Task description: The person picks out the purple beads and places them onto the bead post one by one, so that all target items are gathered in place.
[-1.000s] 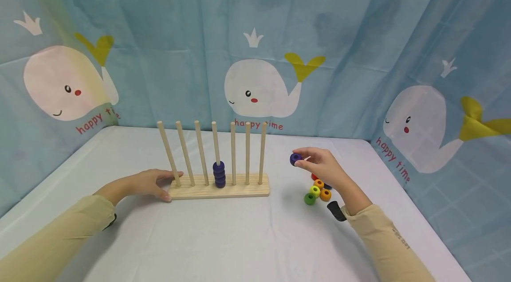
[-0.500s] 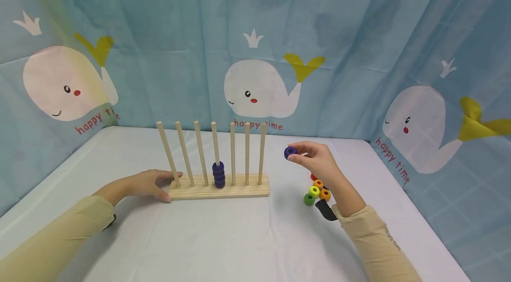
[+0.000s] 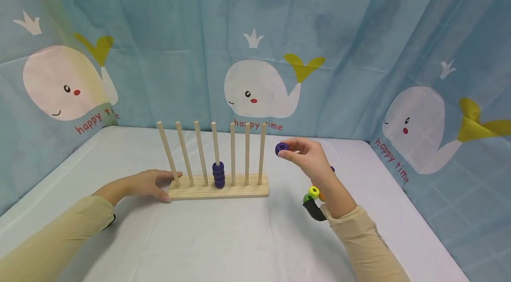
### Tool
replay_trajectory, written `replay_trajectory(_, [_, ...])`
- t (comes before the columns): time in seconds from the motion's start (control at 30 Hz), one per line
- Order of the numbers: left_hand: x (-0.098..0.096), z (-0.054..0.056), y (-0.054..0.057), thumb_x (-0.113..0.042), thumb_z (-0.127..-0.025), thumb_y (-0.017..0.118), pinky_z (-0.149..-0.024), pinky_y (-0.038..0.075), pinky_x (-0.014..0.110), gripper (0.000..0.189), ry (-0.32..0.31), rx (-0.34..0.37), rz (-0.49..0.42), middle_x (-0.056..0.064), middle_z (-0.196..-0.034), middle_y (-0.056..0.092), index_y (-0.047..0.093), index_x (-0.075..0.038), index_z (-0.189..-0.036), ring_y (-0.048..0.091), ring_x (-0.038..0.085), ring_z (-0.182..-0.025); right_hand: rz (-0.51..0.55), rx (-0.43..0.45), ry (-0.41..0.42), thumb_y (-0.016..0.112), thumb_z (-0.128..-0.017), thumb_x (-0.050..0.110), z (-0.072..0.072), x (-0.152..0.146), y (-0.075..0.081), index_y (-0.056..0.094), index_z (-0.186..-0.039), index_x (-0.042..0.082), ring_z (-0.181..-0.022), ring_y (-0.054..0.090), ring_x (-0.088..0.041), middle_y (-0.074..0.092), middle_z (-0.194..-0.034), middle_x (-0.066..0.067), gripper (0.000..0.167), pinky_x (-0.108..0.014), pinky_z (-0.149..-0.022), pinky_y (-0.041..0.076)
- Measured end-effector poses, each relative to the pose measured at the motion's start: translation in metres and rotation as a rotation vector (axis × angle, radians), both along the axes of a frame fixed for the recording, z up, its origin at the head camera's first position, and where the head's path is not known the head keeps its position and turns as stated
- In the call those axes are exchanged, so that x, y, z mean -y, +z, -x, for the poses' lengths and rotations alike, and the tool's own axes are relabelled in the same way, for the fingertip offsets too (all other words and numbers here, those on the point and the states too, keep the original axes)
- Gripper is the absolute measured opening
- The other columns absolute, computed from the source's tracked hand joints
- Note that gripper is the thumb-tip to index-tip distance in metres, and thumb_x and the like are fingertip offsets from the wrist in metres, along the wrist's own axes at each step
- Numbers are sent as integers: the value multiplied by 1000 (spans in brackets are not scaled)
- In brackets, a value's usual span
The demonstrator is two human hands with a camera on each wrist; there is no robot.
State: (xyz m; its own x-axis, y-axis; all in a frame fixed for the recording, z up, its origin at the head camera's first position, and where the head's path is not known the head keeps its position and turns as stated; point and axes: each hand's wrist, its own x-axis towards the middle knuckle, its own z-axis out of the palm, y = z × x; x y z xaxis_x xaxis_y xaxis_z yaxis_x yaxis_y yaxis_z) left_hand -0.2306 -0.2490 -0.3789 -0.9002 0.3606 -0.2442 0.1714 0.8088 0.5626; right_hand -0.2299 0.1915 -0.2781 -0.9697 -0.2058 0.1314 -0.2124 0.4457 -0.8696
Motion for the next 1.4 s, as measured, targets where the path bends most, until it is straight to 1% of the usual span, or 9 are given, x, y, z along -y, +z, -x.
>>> replay_trajectory(0.13, [1,0,0,-31,-74,84,-105,22,67,82,-5,-5,-4,28,-145,41,48,-4,-142,29,52,-135,18,4,3,69,-92,27,-2,6,3,62,-124,1,-117,53,-33,64,-120,-17,43,-56,-102,38])
replay_trajectory(0.47, [1,0,0,-33,-74,84,-105,22,68,83,0,3,1,27,-145,41,48,-4,-143,28,51,-135,102,-17,32,70,-92,24,-6,18,10,62,-123,0,-111,57,-27,65,-115,-13,41,-52,-103,39])
replay_trajectory(0.57, [1,0,0,-34,-74,84,-105,21,68,83,5,5,3,27,-145,41,48,-4,-143,28,52,-135,148,-20,52,70,-91,19,-6,24,12,62,-122,-2,-107,60,-23,67,-111,-10,38,-46,-103,41])
replay_trajectory(0.7, [2,1,-1,-34,-74,84,-105,21,68,83,10,9,-11,26,-145,41,48,-4,-143,28,52,-135,203,-29,92,69,-91,10,-6,31,14,61,-119,-8,-97,63,-15,68,-103,-5,35,-31,-95,48])
replay_trajectory(0.83, [2,2,-2,-35,-74,84,-106,21,67,84,2,8,-16,27,-146,40,48,-4,-143,28,52,-135,236,-33,115,69,-90,6,-6,38,17,60,-119,-10,-93,63,-14,67,-100,-2,34,-24,-89,49])
replay_trajectory(0.9, [2,3,-2,-35,-74,84,-105,21,67,84,-3,8,-12,27,-146,40,48,-3,-143,28,52,-135,248,-34,117,69,-90,6,-5,42,18,60,-120,-10,-99,61,-16,67,-104,-4,35,-24,-90,49])
replay_trajectory(1.07, [2,4,2,-37,-75,83,-105,21,68,84,-7,6,-9,28,-146,39,47,-3,-143,27,52,-135,289,-33,126,67,-91,4,-4,52,21,58,-124,-11,-120,52,-21,60,-127,-14,37,-25,-93,48])
replay_trajectory(1.13, [2,5,2,-37,-75,83,-105,21,68,84,-10,6,-8,27,-146,39,47,-3,-143,27,52,-135,309,-35,134,67,-91,2,-3,56,21,58,-124,-11,-123,50,-19,58,-130,-15,37,-26,-94,48])
replay_trajectory(1.4, [0,1,3,-33,-75,84,-105,21,67,82,-14,21,-11,27,-146,39,48,-3,-142,27,52,-135,310,-86,145,67,-90,2,-4,75,22,62,-120,-10,-92,63,-12,66,-101,-2,32,-24,-88,51])
